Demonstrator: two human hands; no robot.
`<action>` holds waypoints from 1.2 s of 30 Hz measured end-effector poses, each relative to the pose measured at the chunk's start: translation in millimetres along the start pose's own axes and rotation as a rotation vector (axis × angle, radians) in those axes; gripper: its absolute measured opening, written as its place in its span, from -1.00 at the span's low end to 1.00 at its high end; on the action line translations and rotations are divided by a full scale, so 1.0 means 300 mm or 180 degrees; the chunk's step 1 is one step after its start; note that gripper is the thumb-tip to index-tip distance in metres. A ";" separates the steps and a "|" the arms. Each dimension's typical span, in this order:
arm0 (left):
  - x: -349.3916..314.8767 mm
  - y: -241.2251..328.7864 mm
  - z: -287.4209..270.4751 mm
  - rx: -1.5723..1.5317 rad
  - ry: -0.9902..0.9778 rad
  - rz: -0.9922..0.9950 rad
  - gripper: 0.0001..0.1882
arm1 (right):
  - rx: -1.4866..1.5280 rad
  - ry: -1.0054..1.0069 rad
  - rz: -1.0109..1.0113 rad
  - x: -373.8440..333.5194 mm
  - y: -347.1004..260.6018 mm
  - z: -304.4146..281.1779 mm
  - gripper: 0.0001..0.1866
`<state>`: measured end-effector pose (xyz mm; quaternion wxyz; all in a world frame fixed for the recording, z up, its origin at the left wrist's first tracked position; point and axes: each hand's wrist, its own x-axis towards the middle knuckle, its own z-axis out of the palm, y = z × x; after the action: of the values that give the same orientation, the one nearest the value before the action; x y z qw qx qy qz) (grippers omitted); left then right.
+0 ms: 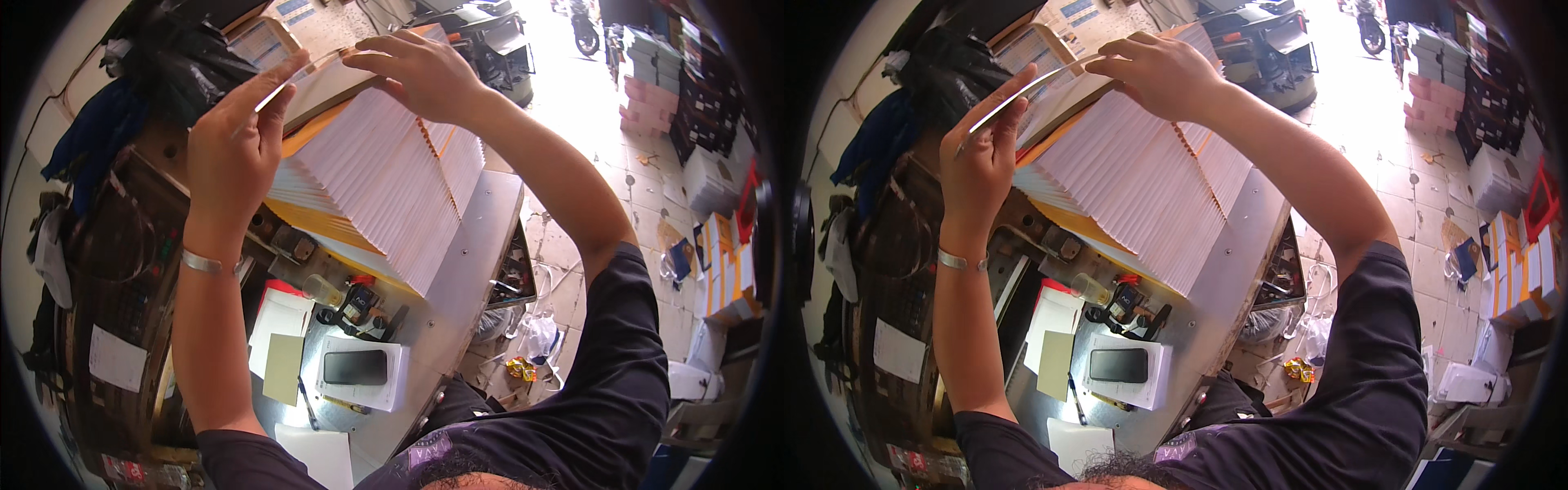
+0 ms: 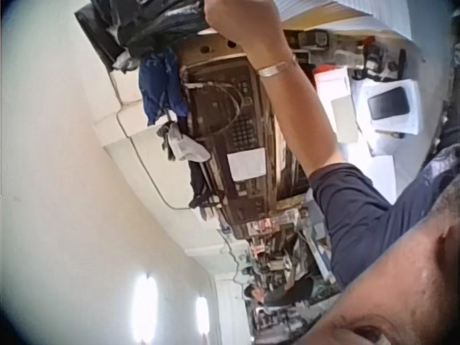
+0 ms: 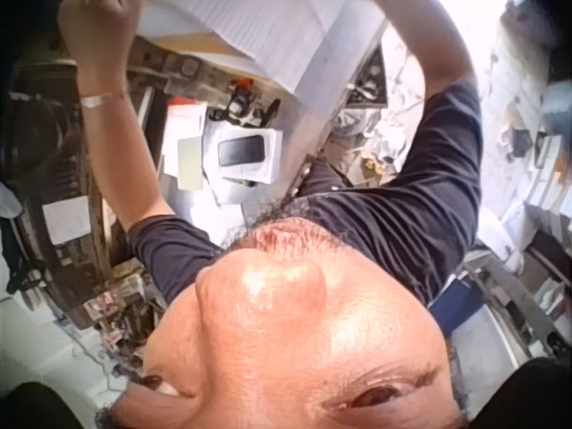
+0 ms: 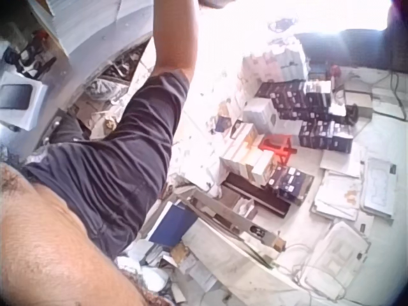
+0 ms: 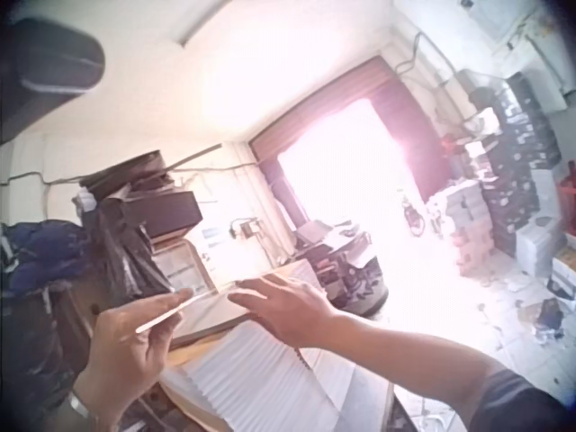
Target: The person positions a piece of cardstock over a sheet of paper, traces its outline with a pen, and cuts along the marks using a utility knife and a straight edge.
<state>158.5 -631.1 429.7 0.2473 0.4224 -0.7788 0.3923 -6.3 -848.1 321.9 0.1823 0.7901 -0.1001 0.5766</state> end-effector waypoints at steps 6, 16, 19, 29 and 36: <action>-0.013 -0.037 -0.082 0.0270 0.0244 0.0099 -0.80 | -0.0702 -0.0507 -0.0126 0.082 0.004 -0.018 -0.61; -0.049 -0.048 -0.126 0.0325 0.0289 -0.0029 -0.77 | -0.0520 0.0493 -0.0205 -0.005 0.166 -0.353 -0.73; -0.112 -0.060 -0.089 0.0240 0.0310 -0.0242 -0.62 | -0.0885 0.0324 0.0011 -0.123 0.195 -0.493 -0.74; -0.277 -0.005 -0.084 -0.0484 -0.0059 -0.0182 -0.45 | -0.2625 0.0838 0.0413 -0.565 0.229 -1.061 -0.72; -0.480 0.230 -0.557 -0.0981 -0.0978 -0.1991 -0.31 | -0.2100 0.0907 -0.0322 -0.524 -0.071 -0.947 -0.76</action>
<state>183.7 -404.0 394.0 0.2960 0.6515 -0.6901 0.1083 -296.4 -722.2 245.5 0.4678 0.6044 -0.2152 0.6079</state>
